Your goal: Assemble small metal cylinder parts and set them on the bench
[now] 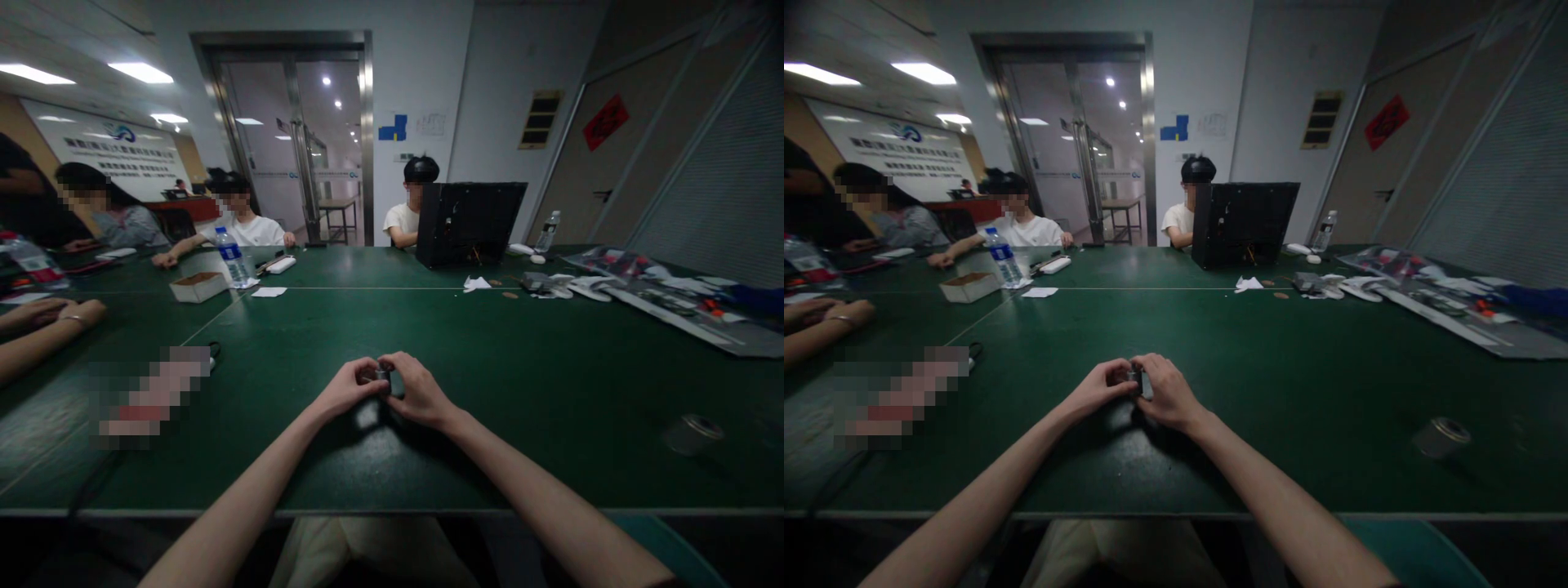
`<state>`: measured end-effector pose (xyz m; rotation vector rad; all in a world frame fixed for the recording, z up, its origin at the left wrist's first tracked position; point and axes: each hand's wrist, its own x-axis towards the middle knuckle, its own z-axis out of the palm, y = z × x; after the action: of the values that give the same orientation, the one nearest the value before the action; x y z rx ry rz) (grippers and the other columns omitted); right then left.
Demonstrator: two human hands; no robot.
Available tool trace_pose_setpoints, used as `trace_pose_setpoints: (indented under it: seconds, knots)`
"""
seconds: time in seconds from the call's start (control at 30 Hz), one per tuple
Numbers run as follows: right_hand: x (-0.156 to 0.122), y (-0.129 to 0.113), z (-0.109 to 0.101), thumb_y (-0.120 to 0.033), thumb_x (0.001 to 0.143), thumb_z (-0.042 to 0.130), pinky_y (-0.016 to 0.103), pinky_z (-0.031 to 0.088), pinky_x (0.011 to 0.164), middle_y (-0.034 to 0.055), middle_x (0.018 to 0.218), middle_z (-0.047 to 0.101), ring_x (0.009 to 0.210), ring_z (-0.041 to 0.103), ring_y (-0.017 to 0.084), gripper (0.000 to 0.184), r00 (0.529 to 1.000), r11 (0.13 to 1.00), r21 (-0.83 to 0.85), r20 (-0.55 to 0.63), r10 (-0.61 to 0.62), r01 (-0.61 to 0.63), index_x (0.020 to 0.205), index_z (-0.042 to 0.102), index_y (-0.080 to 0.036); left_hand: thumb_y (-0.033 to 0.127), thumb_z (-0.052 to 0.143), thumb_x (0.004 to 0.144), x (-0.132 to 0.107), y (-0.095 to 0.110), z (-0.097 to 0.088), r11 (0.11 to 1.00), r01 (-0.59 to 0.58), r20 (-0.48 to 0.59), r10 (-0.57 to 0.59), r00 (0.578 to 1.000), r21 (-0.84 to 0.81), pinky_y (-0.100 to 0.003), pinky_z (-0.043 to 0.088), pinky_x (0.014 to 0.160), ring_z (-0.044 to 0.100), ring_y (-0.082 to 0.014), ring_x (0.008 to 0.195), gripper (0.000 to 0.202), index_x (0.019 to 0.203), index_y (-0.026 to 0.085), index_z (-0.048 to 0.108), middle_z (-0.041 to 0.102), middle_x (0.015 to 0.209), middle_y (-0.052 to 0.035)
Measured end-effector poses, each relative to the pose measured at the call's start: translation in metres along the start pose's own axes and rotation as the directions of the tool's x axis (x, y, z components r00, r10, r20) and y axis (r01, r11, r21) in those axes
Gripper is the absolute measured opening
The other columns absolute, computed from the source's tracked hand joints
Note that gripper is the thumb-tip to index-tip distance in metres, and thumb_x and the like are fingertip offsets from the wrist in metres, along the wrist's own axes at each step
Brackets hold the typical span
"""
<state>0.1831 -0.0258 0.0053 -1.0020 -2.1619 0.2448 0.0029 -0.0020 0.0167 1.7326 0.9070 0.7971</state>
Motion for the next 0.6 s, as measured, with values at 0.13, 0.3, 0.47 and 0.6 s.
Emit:
trace_pose_setpoints:
  seconds: [0.13, 0.3, 0.47, 0.6]
  knots:
    - [0.001, -0.001, -0.001, -0.013, 0.072, 0.06, 0.037, 0.043, 0.087, 0.0085, 0.111, 0.054, 0.103, 0.051, 0.022, 0.046, 1.0, 0.999, 0.039, 0.026, -0.015, 0.014, 0.116, 0.047, -0.02, 0.031, 0.073, 0.066, 0.001, -0.002, -0.001, 1.0, 0.004, -0.043, -0.004, 0.999, -0.002, -0.025, 0.045, 0.065, 0.056, -0.0131, 0.066, 0.027, 0.081, 0.015, 0.059, 0.06, 0.072, 0.0014]
    - [0.002, -0.004, -0.007, -0.007, 0.068, 0.059, 0.035, 0.043, 0.091, 0.0068, 0.112, 0.053, 0.105, 0.05, 0.021, 0.05, 0.997, 0.992, 0.123, 0.053, -0.048, 0.042, 0.115, 0.048, -0.021, 0.023, 0.072, 0.064, 0.003, -0.012, -0.003, 1.0, -0.003, -0.059, 0.003, 0.998, -0.003, -0.028, 0.046, 0.069, 0.06, -0.0168, 0.074, 0.026, 0.085, 0.014, 0.058, 0.062, 0.08, -0.0018]
    - [0.002, -0.004, -0.008, -0.011, 0.077, 0.056, 0.032, 0.045, 0.084, 0.005, 0.098, 0.06, 0.094, 0.055, 0.018, 0.024, 0.999, 0.989, 0.146, 0.033, -0.021, 0.016, 0.1, 0.057, -0.019, 0.019, 0.069, 0.067, 0.002, -0.016, -0.002, 0.98, -0.097, -0.016, 0.102, 0.995, 0.173, -0.025, 0.044, 0.07, 0.058, -0.0155, 0.075, 0.018, 0.082, 0.015, 0.06, 0.061, 0.079, -0.0006]
    - [0.002, 0.002, -0.004, -0.015, 0.082, 0.056, 0.03, 0.044, 0.079, 0.0045, 0.09, 0.063, 0.087, 0.056, 0.017, 0.01, 0.999, 0.991, 0.128, 0.025, 0.028, -0.031, 0.09, 0.061, -0.019, 0.023, 0.07, 0.066, 0.0, -0.016, 0.001, 0.944, -0.119, 0.001, 0.124, 0.992, 0.308, -0.023, 0.041, 0.065, 0.054, -0.0139, 0.071, 0.019, 0.08, 0.015, 0.06, 0.059, 0.074, 0.0012]
